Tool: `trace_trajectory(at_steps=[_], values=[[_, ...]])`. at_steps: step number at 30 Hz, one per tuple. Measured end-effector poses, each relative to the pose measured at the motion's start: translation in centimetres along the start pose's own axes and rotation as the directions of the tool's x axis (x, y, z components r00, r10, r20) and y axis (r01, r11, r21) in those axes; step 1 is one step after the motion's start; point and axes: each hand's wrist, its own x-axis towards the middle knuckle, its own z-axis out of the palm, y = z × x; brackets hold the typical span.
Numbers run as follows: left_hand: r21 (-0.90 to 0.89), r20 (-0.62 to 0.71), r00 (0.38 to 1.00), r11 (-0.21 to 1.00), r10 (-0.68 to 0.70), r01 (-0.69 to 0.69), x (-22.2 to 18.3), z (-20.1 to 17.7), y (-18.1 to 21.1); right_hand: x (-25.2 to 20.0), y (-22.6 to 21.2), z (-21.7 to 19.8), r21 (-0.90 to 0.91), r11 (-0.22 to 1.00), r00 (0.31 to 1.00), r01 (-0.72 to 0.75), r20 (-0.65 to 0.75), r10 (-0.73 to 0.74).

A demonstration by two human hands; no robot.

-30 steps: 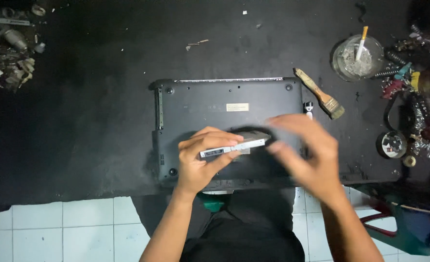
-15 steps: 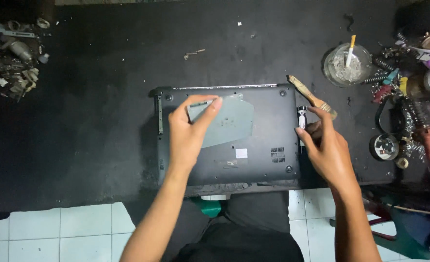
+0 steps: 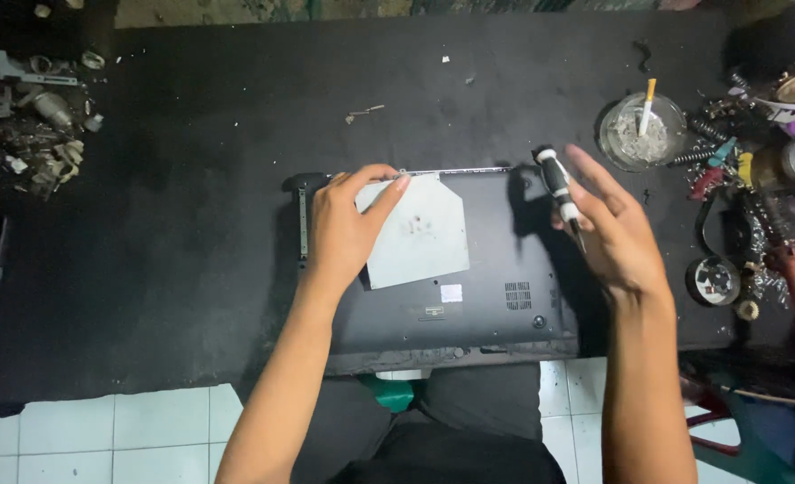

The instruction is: The person is disassembling a laptop by removing screws from the back panel and extracting the optical drive using a screwdriver.

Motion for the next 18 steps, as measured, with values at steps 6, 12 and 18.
trace_trajectory(at_steps=[6, 12, 18], values=[[0.031, 0.014, 0.988, 0.987, 0.157, -0.157, -0.5, 1.2, -1.3, 4.0, 1.9, 1.2, 0.534, 0.818, 0.869, -0.213, 0.486, -0.091], [0.071, -0.004, 0.978, 0.975, 0.209, -0.208, -0.7, 1.8, -1.9, 7.1, 0.3, 4.4, 0.698, 0.703, 0.920, -0.140, 0.354, -0.167], [0.157, 0.046, 0.969, 0.956, 0.243, -0.248, -0.7, 1.4, -1.7, 11.1, 0.7, 9.4, 0.007, 0.934, 0.929, 0.356, -0.111, -0.353]])
